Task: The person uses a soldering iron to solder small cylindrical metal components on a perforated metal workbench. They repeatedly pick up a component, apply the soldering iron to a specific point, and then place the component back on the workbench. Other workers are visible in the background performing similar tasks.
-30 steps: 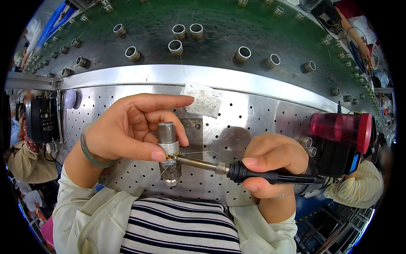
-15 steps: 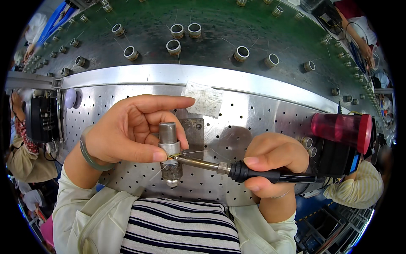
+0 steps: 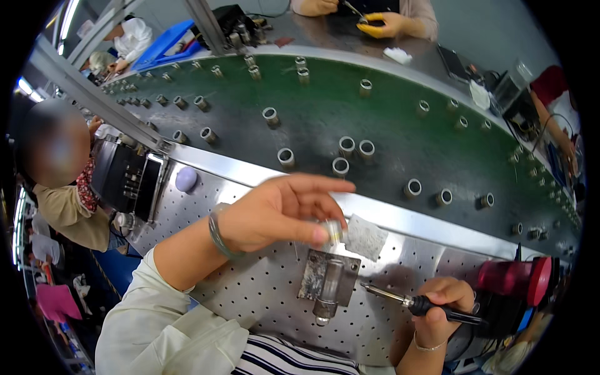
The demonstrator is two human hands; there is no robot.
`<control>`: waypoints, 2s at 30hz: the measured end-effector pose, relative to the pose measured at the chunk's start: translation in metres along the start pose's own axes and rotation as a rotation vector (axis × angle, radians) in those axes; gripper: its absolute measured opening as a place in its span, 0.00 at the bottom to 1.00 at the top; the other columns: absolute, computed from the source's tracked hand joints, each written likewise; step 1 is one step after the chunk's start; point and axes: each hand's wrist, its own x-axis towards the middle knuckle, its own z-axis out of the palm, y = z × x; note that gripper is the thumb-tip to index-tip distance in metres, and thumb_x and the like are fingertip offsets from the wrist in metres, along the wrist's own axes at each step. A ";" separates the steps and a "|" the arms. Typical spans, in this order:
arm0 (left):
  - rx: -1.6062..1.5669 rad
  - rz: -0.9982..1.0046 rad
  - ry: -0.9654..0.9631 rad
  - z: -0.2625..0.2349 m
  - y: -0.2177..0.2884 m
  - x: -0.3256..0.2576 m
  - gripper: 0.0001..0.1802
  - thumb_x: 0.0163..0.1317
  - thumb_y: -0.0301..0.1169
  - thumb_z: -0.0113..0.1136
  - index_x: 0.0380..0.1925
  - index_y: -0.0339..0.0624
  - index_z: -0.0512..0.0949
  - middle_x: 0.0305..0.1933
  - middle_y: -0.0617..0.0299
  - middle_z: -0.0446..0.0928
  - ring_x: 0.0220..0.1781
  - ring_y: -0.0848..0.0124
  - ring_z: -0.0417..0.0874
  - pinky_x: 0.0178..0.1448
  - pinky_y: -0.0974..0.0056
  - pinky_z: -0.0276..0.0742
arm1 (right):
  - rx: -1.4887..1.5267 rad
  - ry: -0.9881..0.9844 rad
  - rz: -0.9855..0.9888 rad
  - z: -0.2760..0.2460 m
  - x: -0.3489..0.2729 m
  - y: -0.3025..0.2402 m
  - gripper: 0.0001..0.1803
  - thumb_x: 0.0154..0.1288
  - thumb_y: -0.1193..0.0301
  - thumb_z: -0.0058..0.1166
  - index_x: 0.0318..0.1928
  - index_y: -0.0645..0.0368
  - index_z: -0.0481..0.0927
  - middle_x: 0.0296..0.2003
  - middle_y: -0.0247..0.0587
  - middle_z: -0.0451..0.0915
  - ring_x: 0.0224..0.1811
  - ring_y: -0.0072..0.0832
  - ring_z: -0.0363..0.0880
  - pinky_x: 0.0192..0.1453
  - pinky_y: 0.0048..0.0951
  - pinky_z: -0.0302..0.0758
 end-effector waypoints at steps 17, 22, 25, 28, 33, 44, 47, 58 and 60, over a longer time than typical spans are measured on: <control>1.657 0.308 0.993 -0.196 0.106 -0.030 0.15 0.45 0.29 0.65 0.37 0.39 0.81 0.38 0.54 0.78 0.40 0.61 0.79 0.46 0.61 0.75 | 0.077 0.087 -0.005 0.007 0.000 0.001 0.19 0.51 0.64 0.68 0.28 0.63 0.70 0.19 0.40 0.73 0.14 0.21 0.70 0.17 0.17 0.66; 1.595 0.116 0.840 -0.183 0.090 -0.072 0.17 0.46 0.23 0.58 0.40 0.39 0.81 0.42 0.52 0.78 0.43 0.61 0.80 0.49 0.61 0.75 | 0.049 0.036 0.046 0.010 -0.002 -0.010 0.19 0.53 0.63 0.65 0.29 0.62 0.68 0.20 0.38 0.71 0.18 0.21 0.69 0.21 0.17 0.65; 1.528 0.062 0.881 -0.182 0.072 -0.081 0.19 0.45 0.26 0.63 0.41 0.40 0.80 0.42 0.53 0.77 0.42 0.60 0.79 0.49 0.60 0.74 | 0.109 0.064 0.006 0.013 -0.002 -0.004 0.18 0.52 0.67 0.66 0.29 0.64 0.70 0.20 0.42 0.74 0.14 0.21 0.70 0.17 0.17 0.67; 1.539 0.077 0.806 -0.167 0.060 -0.075 0.25 0.43 0.31 0.69 0.45 0.39 0.78 0.40 0.53 0.77 0.44 0.59 0.78 0.48 0.60 0.74 | 0.117 0.034 0.001 0.012 0.000 -0.003 0.17 0.53 0.68 0.66 0.29 0.64 0.71 0.20 0.43 0.75 0.14 0.21 0.71 0.17 0.17 0.68; 1.584 0.336 0.749 -0.134 0.061 -0.040 0.34 0.41 0.37 0.71 0.51 0.38 0.74 0.48 0.48 0.73 0.52 0.54 0.74 0.55 0.58 0.70 | 0.134 0.014 0.007 0.006 0.000 -0.002 0.16 0.52 0.69 0.67 0.29 0.64 0.72 0.21 0.43 0.75 0.14 0.22 0.71 0.18 0.18 0.68; 1.266 0.348 0.582 -0.103 0.065 0.008 0.15 0.48 0.29 0.69 0.38 0.38 0.82 0.34 0.60 0.79 0.33 0.74 0.79 0.39 0.69 0.76 | 0.129 0.019 -0.008 0.011 0.000 -0.004 0.17 0.52 0.67 0.67 0.29 0.63 0.72 0.20 0.42 0.75 0.15 0.22 0.72 0.18 0.18 0.67; 0.740 0.132 0.177 -0.049 0.053 0.006 0.18 0.49 0.35 0.71 0.39 0.37 0.82 0.33 0.60 0.82 0.34 0.77 0.80 0.38 0.71 0.76 | 0.107 0.026 -0.018 0.008 -0.002 -0.006 0.18 0.53 0.65 0.67 0.29 0.63 0.70 0.20 0.41 0.74 0.15 0.22 0.71 0.18 0.18 0.68; 0.252 -0.382 -0.304 -0.003 -0.002 0.024 0.14 0.51 0.25 0.68 0.38 0.33 0.79 0.38 0.60 0.80 0.37 0.77 0.79 0.41 0.72 0.75 | 0.156 -0.022 0.001 0.010 0.003 -0.003 0.14 0.54 0.70 0.65 0.31 0.65 0.73 0.23 0.43 0.75 0.16 0.23 0.71 0.19 0.19 0.67; 0.307 -0.432 -0.418 0.005 -0.007 0.022 0.19 0.49 0.25 0.69 0.43 0.33 0.78 0.40 0.60 0.79 0.41 0.76 0.77 0.44 0.73 0.74 | 0.072 -0.032 0.036 0.012 0.003 -0.009 0.16 0.56 0.66 0.62 0.30 0.63 0.70 0.20 0.38 0.72 0.15 0.18 0.66 0.20 0.18 0.63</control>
